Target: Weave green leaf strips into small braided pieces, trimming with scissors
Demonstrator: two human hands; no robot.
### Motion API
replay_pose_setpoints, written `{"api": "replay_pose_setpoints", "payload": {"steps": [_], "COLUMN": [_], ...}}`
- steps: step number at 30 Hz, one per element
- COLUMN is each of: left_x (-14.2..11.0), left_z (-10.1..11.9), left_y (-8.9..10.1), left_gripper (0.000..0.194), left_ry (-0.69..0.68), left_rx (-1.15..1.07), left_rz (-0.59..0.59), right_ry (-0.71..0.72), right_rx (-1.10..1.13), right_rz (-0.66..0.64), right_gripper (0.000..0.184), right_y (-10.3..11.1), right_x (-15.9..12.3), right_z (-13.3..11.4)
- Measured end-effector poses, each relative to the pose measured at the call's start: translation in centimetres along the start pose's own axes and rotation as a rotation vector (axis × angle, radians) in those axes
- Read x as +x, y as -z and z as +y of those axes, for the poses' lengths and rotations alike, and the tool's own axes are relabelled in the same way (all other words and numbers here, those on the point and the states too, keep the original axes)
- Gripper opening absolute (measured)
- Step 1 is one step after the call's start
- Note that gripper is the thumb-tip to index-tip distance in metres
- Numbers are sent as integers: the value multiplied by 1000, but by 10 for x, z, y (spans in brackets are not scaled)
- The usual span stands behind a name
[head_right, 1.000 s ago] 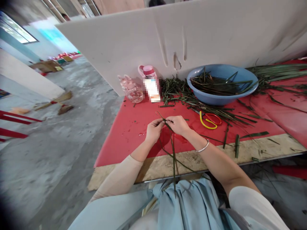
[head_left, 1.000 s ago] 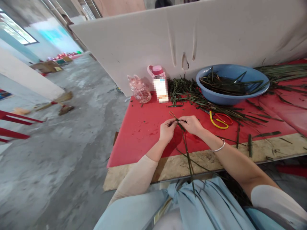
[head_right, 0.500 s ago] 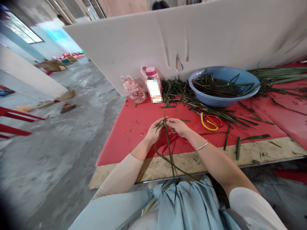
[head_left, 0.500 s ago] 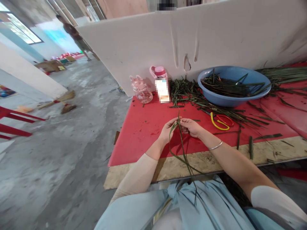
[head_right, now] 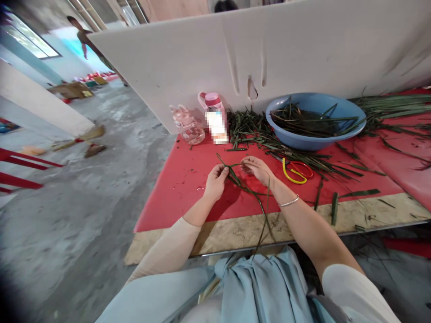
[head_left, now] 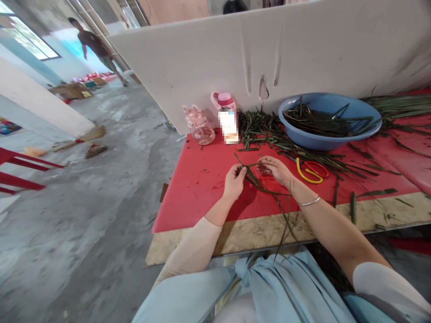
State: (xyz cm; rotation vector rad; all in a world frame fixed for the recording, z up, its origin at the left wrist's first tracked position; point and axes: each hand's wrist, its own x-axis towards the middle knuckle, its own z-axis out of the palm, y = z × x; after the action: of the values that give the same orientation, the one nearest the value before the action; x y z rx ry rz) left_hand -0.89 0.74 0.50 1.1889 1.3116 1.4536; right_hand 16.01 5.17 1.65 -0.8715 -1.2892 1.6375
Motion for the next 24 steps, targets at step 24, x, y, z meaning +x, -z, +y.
{"api": "replay_pose_setpoints", "payload": {"steps": [24], "left_x": [3], "left_z": [-17], "left_y": [5], "left_gripper": [29], "left_ry": [25], "left_rx": [121], "left_rz": [-153], "right_ry": [295], "right_rx": [-798], "right_rz": [-60], "right_gripper": [17], "right_y": [-12], "right_x": [-6], "right_z": [11]}}
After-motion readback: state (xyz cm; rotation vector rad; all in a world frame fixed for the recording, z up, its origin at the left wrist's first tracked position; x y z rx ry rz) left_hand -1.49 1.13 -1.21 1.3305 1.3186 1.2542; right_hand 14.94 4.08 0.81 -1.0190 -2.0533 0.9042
